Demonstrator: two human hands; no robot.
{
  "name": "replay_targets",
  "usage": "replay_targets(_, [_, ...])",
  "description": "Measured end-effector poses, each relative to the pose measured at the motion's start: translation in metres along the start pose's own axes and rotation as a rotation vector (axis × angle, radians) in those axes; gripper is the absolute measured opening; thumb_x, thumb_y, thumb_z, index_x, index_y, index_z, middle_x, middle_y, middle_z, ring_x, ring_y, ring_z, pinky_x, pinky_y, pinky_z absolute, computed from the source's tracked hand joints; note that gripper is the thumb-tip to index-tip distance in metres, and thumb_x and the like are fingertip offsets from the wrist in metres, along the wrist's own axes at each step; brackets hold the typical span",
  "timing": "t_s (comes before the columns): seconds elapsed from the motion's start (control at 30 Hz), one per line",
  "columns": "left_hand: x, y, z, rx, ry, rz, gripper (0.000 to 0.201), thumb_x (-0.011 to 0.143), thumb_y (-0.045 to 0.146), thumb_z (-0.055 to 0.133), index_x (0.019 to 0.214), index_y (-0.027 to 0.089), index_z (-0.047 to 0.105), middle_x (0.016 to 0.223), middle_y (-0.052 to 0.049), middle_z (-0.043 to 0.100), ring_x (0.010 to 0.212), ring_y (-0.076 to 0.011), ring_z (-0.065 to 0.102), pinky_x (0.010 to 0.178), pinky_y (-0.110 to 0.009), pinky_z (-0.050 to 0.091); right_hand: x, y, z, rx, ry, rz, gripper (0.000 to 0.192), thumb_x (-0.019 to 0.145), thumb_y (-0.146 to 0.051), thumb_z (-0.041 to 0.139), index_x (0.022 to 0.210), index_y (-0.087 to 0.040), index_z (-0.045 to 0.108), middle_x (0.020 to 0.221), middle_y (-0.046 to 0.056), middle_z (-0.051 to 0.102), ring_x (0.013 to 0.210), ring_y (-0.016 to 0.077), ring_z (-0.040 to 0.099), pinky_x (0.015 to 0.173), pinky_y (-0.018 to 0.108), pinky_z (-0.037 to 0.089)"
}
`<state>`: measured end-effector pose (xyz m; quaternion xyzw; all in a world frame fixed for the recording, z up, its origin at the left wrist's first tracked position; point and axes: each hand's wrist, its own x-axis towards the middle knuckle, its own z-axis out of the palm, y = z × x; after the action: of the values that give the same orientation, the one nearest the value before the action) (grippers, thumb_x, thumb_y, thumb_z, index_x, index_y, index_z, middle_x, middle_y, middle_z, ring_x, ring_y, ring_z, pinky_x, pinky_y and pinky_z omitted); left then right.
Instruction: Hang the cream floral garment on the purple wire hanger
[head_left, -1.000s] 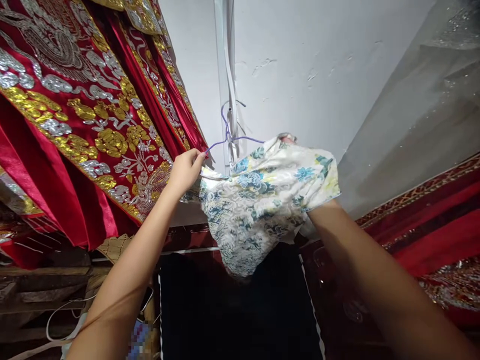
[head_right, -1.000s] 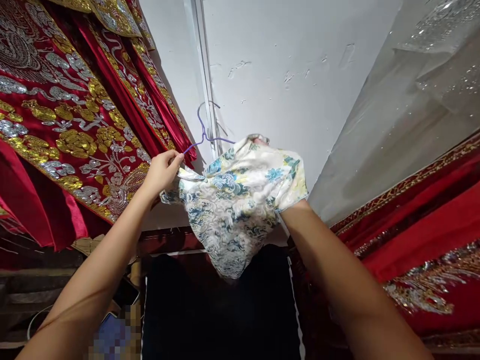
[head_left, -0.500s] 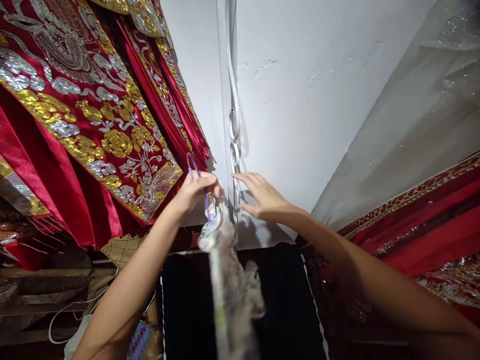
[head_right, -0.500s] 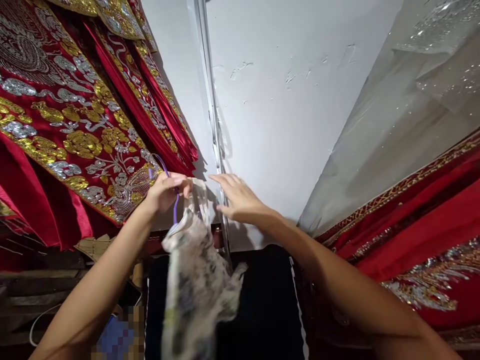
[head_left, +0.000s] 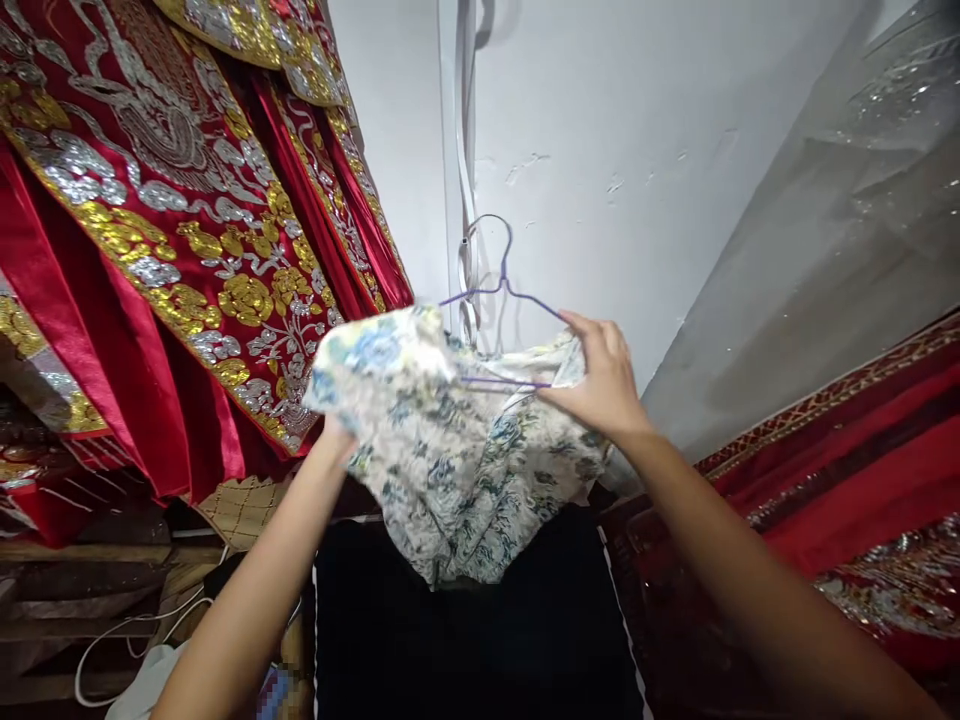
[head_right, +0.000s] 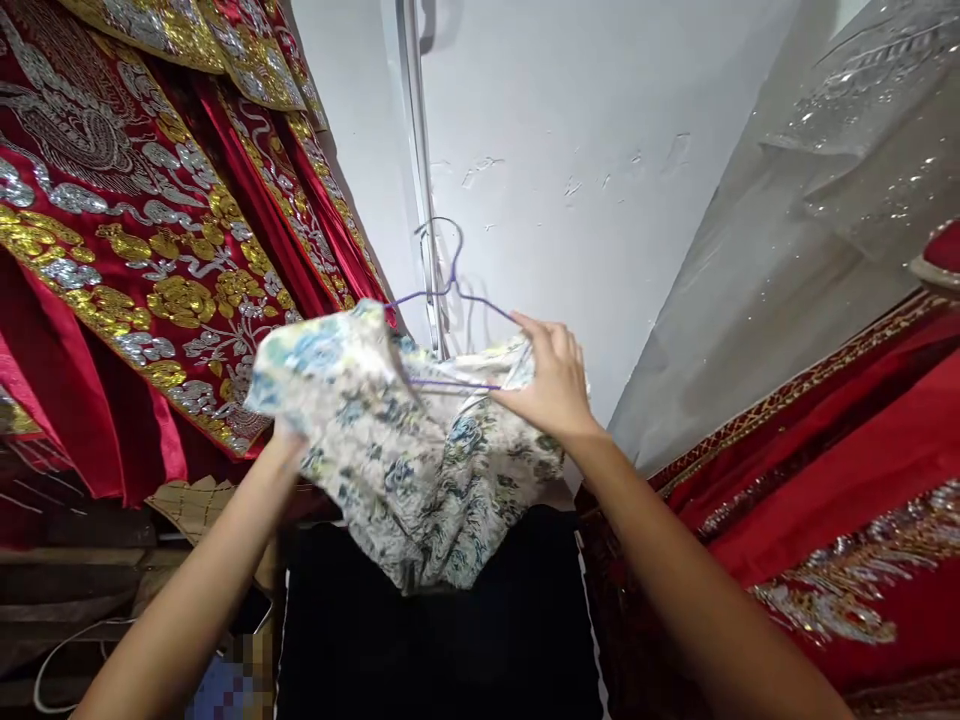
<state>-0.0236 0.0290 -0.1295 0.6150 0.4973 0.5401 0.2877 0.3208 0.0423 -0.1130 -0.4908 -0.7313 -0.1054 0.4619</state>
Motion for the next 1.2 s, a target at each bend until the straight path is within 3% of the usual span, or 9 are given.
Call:
replay_targets(0.13, [-0.041, -0.047, 0.015, -0.376, 0.059, -0.226, 0.089, 0.085, 0.088, 0.021, 0.126, 0.022, 0.064, 0.134, -0.011, 0.067, 0.135, -0.0317, 0.056, 0.110, -0.047, 0.048, 0.016, -0.005, -0.004, -0.030, 0.016, 0.035, 0.093, 0.067, -0.040, 0.078, 0.151, -0.031, 0.042, 0.126, 0.013, 0.050, 0.120, 0.0421, 0.050, 0.100, 0.060, 0.042])
replay_targets(0.27, [-0.080, -0.069, 0.049, -0.412, 0.157, -0.261, 0.077, 0.077, 0.051, 0.080, 0.144, 0.028, 0.050, 0.154, -0.004, 0.051, 0.148, -0.0249, 0.041, 0.126, -0.038, 0.027, 0.013, -0.045, -0.009, 0.038, -0.082, -0.134, 0.089, 0.068, -0.025, 0.074, 0.151, -0.035, 0.043, 0.145, 0.011, 0.044, 0.135, 0.0422, 0.041, 0.110, 0.063, 0.034])
replay_targets(0.4, [-0.108, -0.070, 0.070, -0.562, 0.239, -0.363, 0.070, 0.081, 0.037, 0.079, 0.144, 0.028, 0.050, 0.155, -0.004, 0.050, 0.145, -0.0255, 0.045, 0.125, -0.039, 0.031, -0.012, -0.075, -0.015, 0.377, -0.148, -0.157, 0.054, 0.077, -0.025, 0.064, 0.130, -0.037, 0.064, 0.141, 0.005, 0.054, 0.137, 0.0373, 0.044, 0.114, 0.063, 0.033])
replay_targets(0.53, [-0.129, -0.074, 0.077, -0.731, 0.228, -0.546, 0.068, 0.081, 0.039, 0.080, 0.143, 0.028, 0.053, 0.148, -0.008, 0.058, 0.141, -0.0294, 0.050, 0.119, -0.043, 0.041, -0.054, -0.074, -0.001, 0.922, -0.002, 0.150, 0.037, 0.083, -0.044, 0.062, 0.116, -0.028, 0.066, 0.120, 0.010, 0.066, 0.114, 0.0333, 0.063, 0.096, 0.054, 0.053])
replay_targets(0.63, [-0.140, -0.077, 0.081, -0.774, 0.188, -0.631, 0.068, 0.081, 0.045, 0.079, 0.141, 0.025, 0.055, 0.145, -0.011, 0.060, 0.141, -0.0307, 0.051, 0.117, -0.043, 0.044, -0.099, -0.071, 0.029, 1.025, 0.091, 0.475, 0.024, 0.088, -0.047, 0.058, 0.102, -0.030, 0.066, 0.096, 0.007, 0.068, 0.083, 0.0270, 0.068, 0.078, 0.048, 0.057])
replay_targets(0.77, [-0.145, -0.074, 0.086, -0.808, 0.118, -0.696, 0.070, 0.080, 0.047, 0.079, 0.141, 0.020, 0.056, 0.136, -0.016, 0.066, 0.133, -0.0339, 0.058, 0.112, -0.046, 0.049, -0.149, -0.078, 0.071, 0.977, -0.317, 0.696, 0.027, 0.084, -0.059, 0.060, 0.076, -0.033, 0.064, 0.067, 0.002, 0.063, 0.061, 0.0273, 0.061, 0.059, 0.045, 0.051])
replay_targets(0.93, [-0.144, -0.062, 0.089, -0.692, 0.121, -0.588, 0.073, 0.082, 0.046, 0.077, 0.146, 0.026, 0.049, 0.142, -0.012, 0.062, 0.140, -0.0327, 0.051, 0.117, -0.046, 0.044, -0.152, -0.088, 0.083, 0.992, -0.445, 0.666, 0.035, 0.082, -0.062, 0.060, 0.063, -0.033, 0.061, 0.061, 0.001, 0.059, 0.062, 0.0269, 0.060, 0.061, 0.043, 0.049])
replay_targets(1.1, [-0.157, -0.056, 0.106, -0.055, 0.455, -0.315, 0.085, 0.083, 0.041, 0.075, 0.153, 0.033, 0.027, 0.162, -0.010, 0.030, 0.155, -0.0262, 0.023, 0.128, -0.044, 0.021, -0.149, -0.088, 0.077, 0.965, -0.382, 0.778, 0.040, 0.087, -0.058, 0.057, 0.061, -0.028, 0.059, 0.056, 0.001, 0.056, 0.053, 0.0216, 0.051, 0.054, 0.037, 0.042])
replay_targets(1.2, [-0.163, -0.057, 0.128, 0.040, 0.280, -0.159, 0.060, 0.086, 0.039, 0.070, 0.140, 0.032, 0.043, 0.155, -0.013, 0.032, 0.152, -0.0281, 0.026, 0.126, -0.043, 0.024, -0.153, -0.087, 0.075, 1.003, -0.466, 0.776, 0.038, 0.086, -0.051, 0.061, 0.058, -0.026, 0.058, 0.053, 0.000, 0.058, 0.049, 0.0180, 0.047, 0.052, 0.033, 0.037])
